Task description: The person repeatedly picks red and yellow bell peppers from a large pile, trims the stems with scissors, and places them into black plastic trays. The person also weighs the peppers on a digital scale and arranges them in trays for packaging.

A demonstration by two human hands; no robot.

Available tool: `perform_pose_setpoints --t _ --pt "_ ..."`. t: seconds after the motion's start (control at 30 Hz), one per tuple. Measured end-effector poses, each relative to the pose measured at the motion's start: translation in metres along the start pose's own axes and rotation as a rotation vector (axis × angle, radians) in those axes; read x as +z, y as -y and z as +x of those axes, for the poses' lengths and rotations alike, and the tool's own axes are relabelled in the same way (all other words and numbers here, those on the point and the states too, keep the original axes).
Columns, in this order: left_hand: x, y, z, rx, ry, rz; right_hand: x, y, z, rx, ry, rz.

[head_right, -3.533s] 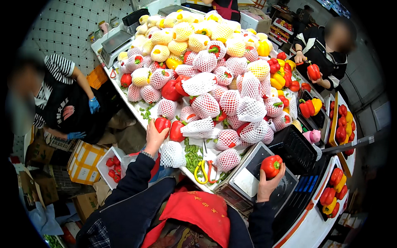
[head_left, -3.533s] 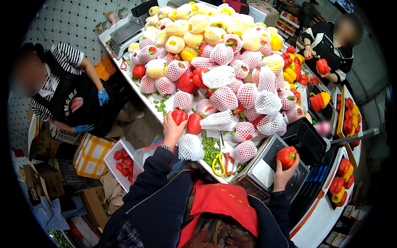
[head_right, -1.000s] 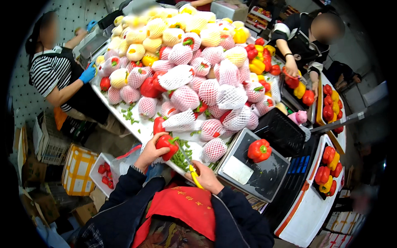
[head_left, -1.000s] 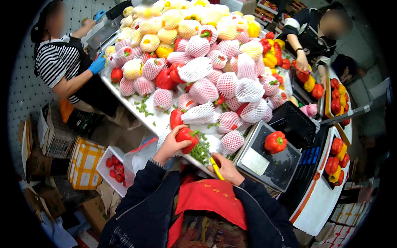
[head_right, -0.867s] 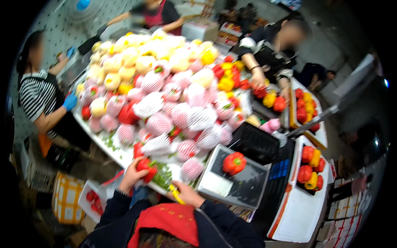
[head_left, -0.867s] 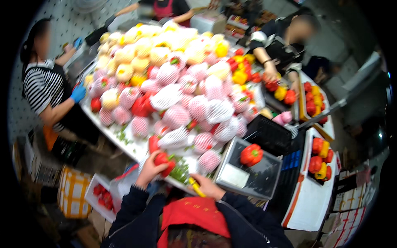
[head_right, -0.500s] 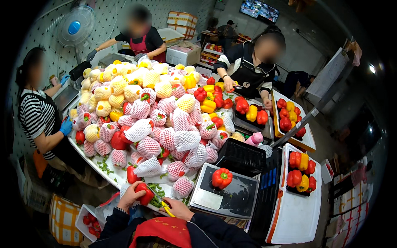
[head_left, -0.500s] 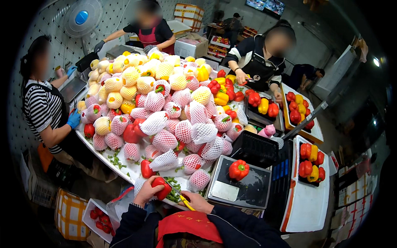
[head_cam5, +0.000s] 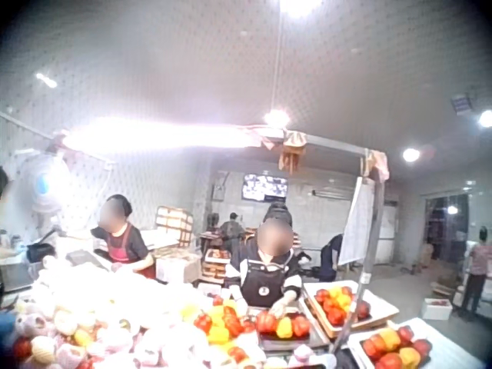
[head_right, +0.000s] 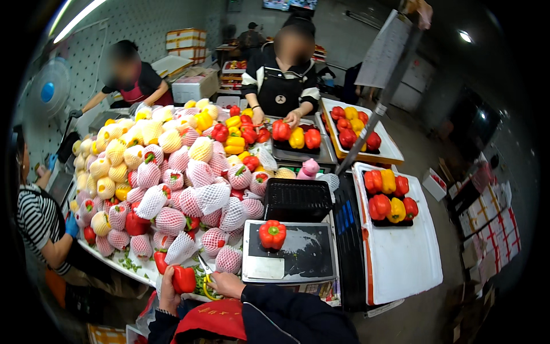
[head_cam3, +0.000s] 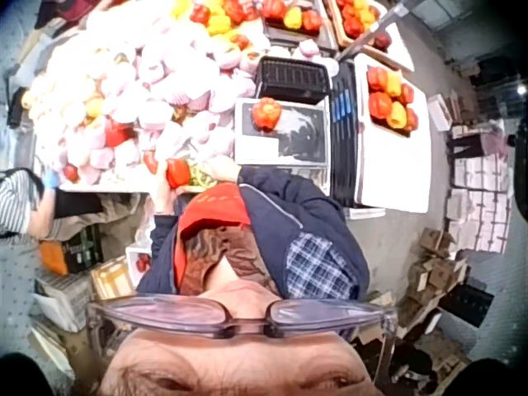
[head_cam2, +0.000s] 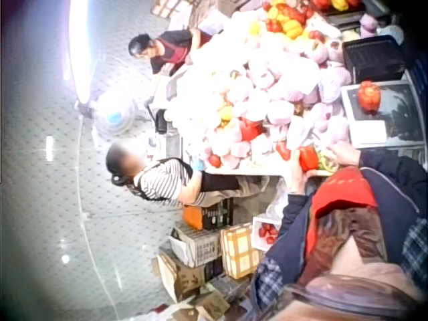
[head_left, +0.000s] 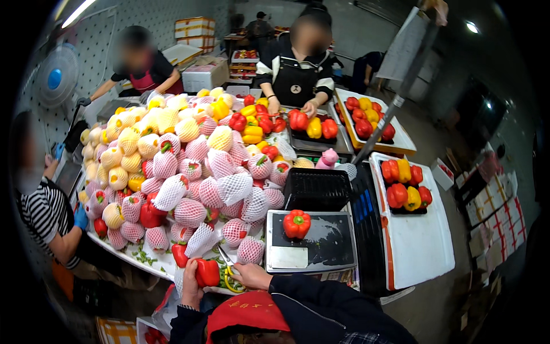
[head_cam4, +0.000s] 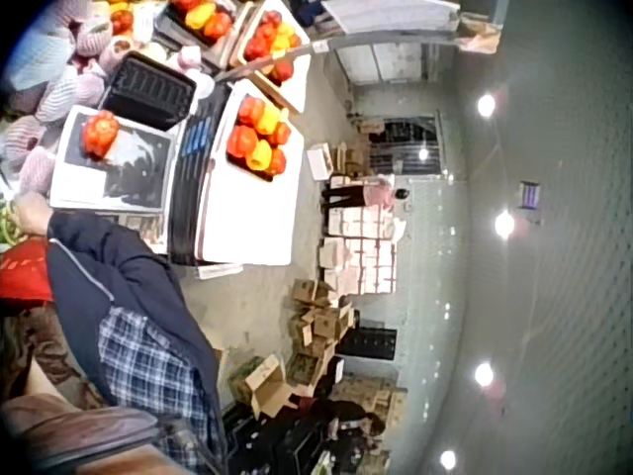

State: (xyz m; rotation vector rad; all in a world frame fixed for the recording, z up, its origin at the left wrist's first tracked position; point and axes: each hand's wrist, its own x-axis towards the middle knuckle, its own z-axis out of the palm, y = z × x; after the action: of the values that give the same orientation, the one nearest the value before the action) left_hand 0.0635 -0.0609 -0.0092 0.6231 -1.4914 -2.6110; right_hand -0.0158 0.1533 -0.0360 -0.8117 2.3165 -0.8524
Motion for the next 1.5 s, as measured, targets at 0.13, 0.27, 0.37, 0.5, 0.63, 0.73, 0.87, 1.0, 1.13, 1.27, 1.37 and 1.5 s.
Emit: perform_pose_setpoints --t 0.13,0.27,0.37,0.5,0.63,0.73,0.87,1.0,1.13,1.27,1.37,1.5 --pt "0.019 0.03 0.017 -0.099 -0.007 -0.222 -0.036 0.033 -0.018 -0.435 -0.432 0.177" --pt "0.08 0.034 0.01 -0.275 0.083 -0.284 -0.057 0.041 -0.043 -0.49 -0.468 0.099" --pt "0.1 0.026 0.006 -0.298 0.146 -0.158 -0.068 0.028 -0.056 -0.46 -0.508 0.076" --pt "0.108 0.032 0.016 -0.303 0.328 -0.145 -0.087 0.023 -0.074 -0.49 -0.514 0.088" --pt "0.126 0.025 0.018 -0.431 0.476 -0.124 -0.103 0.015 -0.094 -0.502 -0.49 0.154" --pt "0.141 0.025 0.022 -0.507 0.629 -0.092 -0.112 0.009 -0.106 -0.507 -0.458 0.219" --pt "0.166 0.025 0.018 -0.524 0.677 -0.027 -0.127 0.001 -0.126 -0.452 -0.406 0.309" --pt "0.187 0.031 0.017 -0.533 0.628 0.021 -0.122 -0.015 -0.132 -0.511 -0.521 0.298" --pt "0.191 0.041 0.023 -0.496 0.645 0.052 -0.126 -0.022 -0.142 -0.522 -0.533 0.318" --pt "0.2 0.042 0.02 -0.473 0.621 0.095 -0.128 -0.025 -0.15 -0.505 -0.545 0.307" --pt "0.207 0.042 0.017 -0.505 0.595 0.091 -0.129 -0.027 -0.154 -0.479 -0.535 0.262" --pt "0.214 0.041 0.014 -0.553 0.584 0.069 -0.131 -0.028 -0.159 -0.483 -0.548 0.243"
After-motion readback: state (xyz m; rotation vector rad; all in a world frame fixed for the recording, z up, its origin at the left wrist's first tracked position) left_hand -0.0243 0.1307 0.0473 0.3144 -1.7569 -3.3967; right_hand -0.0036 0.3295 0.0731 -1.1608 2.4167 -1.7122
